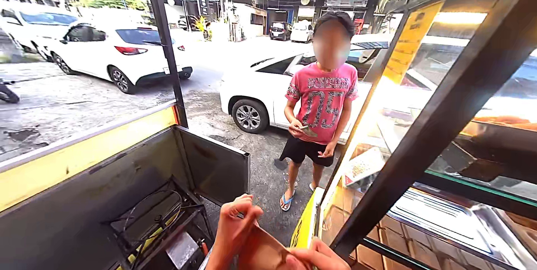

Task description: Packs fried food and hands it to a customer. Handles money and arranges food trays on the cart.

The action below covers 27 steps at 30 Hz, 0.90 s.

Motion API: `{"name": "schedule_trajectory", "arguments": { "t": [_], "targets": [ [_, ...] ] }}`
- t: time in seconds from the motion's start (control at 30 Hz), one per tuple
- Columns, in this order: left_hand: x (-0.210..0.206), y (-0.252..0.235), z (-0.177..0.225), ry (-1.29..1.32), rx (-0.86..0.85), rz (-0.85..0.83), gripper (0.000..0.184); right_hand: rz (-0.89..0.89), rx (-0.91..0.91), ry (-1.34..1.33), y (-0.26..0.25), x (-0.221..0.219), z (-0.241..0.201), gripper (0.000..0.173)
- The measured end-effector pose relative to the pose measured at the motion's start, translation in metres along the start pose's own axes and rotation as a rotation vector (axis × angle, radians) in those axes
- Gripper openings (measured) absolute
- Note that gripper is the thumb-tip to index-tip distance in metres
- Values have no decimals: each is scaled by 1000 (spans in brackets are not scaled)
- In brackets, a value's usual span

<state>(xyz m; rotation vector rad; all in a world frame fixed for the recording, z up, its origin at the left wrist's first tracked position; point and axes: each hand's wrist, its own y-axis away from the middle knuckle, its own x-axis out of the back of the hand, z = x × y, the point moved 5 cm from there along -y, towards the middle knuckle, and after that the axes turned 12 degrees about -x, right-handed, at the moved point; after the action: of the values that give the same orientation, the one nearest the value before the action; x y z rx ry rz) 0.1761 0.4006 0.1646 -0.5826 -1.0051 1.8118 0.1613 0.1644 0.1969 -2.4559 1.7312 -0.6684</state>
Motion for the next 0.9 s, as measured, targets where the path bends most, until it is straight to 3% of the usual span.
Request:
{"name": "schedule_trajectory", "arguments": {
  "t": [0.07, 0.13, 0.23, 0.33, 0.43, 0.5, 0.6, 0.73, 0.8, 0.9],
  "targets": [
    [15, 22, -34, -35, 297, 298, 58, 73, -73, -44, -19, -18, 13, 12],
    [23, 51, -60, -134, 653, 438, 69, 141, -128, -97, -43, -24, 25, 17],
    [-2, 94, -86, 80, 1054, 323, 77, 231, -176, -113, -81, -21, 41, 26],
    [-60, 107, -95, 490, 1271, 271, 86, 325, -145, -87, -116, -18, 64, 20],
    [-114, 82, -113, 921, 1343, 254, 94, 320, -159, -106, -150, -15, 87, 18],
    [-137, 59, -130, 1065, 1367, 295, 88, 301, -231, -145, -166, -10, 98, 21],
    [-157, 32, -153, 1089, 1373, 280, 68, 223, -365, -234, -181, -1, 100, 32],
    [-169, 18, -176, 1064, 1312, 184, 68, 194, -552, -191, -192, 11, 93, 67],
    [-174, 18, -183, 1065, 1279, 156, 69, 244, -582, -131, -198, 17, 95, 62],
    [-180, 17, -190, 1058, 1282, 151, 68, 379, -530, -87, -203, 24, 100, 34]
  ]
}}
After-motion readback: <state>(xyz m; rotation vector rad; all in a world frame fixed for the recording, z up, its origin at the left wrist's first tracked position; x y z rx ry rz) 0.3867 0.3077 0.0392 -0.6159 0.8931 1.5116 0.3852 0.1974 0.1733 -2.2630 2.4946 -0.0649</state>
